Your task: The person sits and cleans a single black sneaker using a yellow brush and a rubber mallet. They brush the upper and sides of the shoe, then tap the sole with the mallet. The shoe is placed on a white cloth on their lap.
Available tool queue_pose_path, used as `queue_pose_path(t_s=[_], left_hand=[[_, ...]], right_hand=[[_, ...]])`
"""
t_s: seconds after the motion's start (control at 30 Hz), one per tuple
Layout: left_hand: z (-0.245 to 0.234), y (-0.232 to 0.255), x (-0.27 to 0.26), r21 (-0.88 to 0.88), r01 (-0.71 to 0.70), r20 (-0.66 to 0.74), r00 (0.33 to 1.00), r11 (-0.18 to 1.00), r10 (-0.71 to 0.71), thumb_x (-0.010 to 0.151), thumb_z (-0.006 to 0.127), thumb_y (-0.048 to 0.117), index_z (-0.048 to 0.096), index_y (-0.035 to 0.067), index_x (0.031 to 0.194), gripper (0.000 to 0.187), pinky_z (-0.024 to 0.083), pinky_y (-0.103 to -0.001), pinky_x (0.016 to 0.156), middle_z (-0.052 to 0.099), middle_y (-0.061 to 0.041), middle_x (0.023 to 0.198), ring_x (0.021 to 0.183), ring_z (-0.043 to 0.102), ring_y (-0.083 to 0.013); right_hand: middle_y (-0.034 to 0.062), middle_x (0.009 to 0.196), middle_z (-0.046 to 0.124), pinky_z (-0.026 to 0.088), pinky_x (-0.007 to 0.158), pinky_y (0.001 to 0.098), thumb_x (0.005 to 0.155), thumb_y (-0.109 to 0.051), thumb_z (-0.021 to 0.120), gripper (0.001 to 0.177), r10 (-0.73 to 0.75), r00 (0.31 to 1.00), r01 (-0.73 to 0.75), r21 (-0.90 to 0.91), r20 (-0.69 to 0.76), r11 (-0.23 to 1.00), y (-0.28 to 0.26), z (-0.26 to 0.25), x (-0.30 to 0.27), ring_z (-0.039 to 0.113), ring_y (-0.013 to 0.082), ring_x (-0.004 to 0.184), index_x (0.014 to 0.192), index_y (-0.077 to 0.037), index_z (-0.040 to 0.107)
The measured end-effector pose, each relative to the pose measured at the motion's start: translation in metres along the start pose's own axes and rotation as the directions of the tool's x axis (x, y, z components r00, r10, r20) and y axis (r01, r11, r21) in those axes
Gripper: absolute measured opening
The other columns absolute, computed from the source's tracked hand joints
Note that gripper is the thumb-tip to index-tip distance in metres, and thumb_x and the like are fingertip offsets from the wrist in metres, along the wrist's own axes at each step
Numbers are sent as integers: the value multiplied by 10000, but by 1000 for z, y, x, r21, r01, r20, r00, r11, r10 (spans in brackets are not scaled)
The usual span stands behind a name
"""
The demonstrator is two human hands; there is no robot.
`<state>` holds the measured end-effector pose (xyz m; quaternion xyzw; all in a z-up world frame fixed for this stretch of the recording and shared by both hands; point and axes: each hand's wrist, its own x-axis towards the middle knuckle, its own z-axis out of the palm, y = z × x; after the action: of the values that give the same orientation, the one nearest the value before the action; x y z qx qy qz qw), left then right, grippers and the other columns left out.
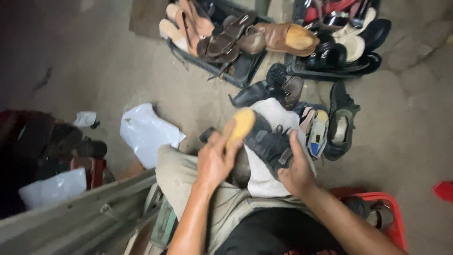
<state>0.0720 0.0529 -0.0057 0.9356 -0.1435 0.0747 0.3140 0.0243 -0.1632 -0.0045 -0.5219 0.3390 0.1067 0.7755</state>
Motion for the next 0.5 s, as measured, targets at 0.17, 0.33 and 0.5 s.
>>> queue_pose_path(t_s=[0.17,0.33,0.5], left_hand=[[11,2,3,-22,36,75,997,999,-34,938,683,443,653,342,1387,461,601,-485,653,696,-65,890,769,728,-359],[12,9,7,66,-1,32,999,998,-1,943,669,474,688,296,1343,438,599,-483,658,682,-56,870,787,726,-355],[4,-11,21,191,90,-81,994,977,-76,1024,574,437,612,281,1434,441,561,-553,625,633,-104,905,757,694,-399]], right_hand=[[101,1690,266,171,1269,426,831,-544,659,962,139,990,-136,137,-15,981,-9,11,-5,265,256,1546,1578,-42,318],[84,1692,278,169,1271,429,834,-573,655,952,246,969,-228,294,-27,928,-25,24,-19,280,249,1543,1574,-59,350],[62,1676,343,224,1259,402,908,-569,578,800,325,946,-308,360,15,881,-26,35,-22,334,234,1521,1558,-126,430]])
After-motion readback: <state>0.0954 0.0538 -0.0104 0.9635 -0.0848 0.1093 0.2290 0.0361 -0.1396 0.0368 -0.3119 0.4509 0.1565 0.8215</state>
